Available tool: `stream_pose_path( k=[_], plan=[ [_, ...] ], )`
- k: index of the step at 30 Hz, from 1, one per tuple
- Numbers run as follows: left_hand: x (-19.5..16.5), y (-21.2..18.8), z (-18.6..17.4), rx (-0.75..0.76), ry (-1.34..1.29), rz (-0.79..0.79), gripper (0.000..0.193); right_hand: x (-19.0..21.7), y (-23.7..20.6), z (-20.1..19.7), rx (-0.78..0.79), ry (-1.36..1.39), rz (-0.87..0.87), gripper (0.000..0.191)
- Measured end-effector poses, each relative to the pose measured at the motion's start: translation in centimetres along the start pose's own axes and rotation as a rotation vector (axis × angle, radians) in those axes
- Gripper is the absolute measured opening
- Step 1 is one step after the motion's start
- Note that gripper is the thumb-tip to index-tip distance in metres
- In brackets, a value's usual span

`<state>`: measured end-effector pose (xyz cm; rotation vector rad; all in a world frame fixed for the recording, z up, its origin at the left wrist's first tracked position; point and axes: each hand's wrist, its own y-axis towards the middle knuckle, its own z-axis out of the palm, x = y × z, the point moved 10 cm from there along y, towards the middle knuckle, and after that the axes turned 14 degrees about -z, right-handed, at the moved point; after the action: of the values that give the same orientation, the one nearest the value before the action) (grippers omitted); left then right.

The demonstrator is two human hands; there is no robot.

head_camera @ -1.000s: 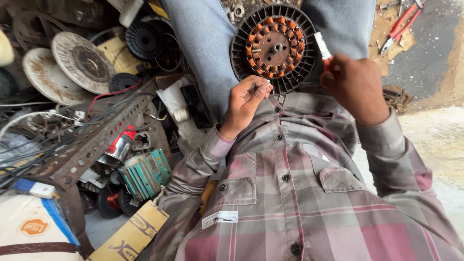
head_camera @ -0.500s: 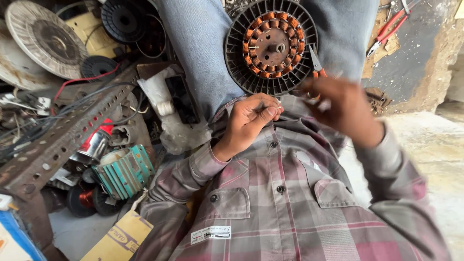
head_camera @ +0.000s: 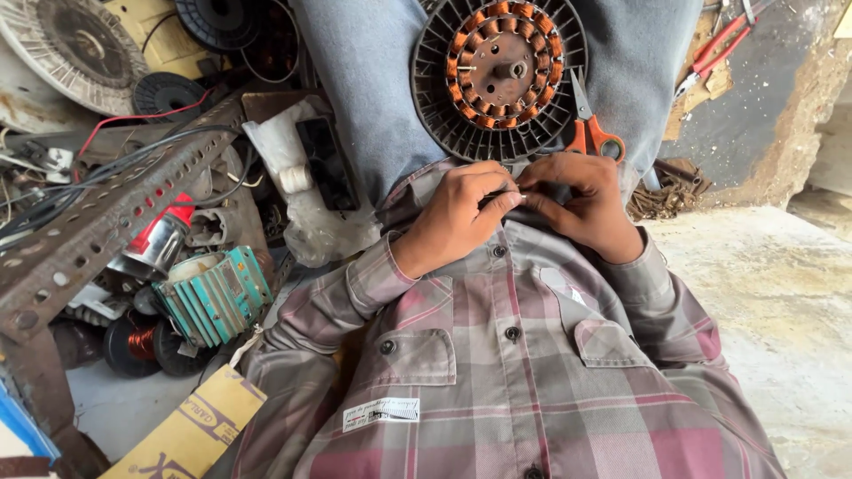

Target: The person sits on the floor and uses scissors to trim and adjust copper windings on a motor stator. They repeatedly cut wire ends and tuck them into slots, occasionally reaching for small parts from a nearby workbench.

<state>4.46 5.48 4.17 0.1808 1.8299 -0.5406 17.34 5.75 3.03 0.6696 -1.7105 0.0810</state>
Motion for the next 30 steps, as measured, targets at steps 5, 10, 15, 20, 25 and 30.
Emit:
stream_pose_path(
  k=[5, 10, 15, 20, 25, 30],
  plan=[
    [-0.2, -0.1, 0.6, -0.012, 0.106, 0.045, 0.016, -1.4, -0.6, -0.1, -0.025, -0.002, 0.047, 0.018],
    [0.6, 0.8, 0.0, -0.069, 0.189, 0.073, 0.016, -3.0, -2.0, -1.2, -0.110, 0.020, 0.062, 0.005],
    [1.2, 2.2, -0.6, -0.210, 0.575, 0.189, 0.009, -6.4, -5.2, -5.8, -0.459, 0.285, 0.226, 0.005],
    [2.2, 2.0, -1.3, -0.325, 0.597, 0.225, 0.025, -7.2, -6.7, -7.1, -0.471, 0.286, 0.278, 0.026],
    [3.0, -0.1, -3.9, -0.531, 0.613, 0.212, 0.031, -7.1, -6.5, -6.7, -0.473, 0.319, 0.351, 0.015],
    [4.3, 1.2, -3.7, -0.569, 0.545, 0.152, 0.025, -5.4, -5.2, -8.3, -0.348, -0.040, 0.277, 0.004]
  ],
)
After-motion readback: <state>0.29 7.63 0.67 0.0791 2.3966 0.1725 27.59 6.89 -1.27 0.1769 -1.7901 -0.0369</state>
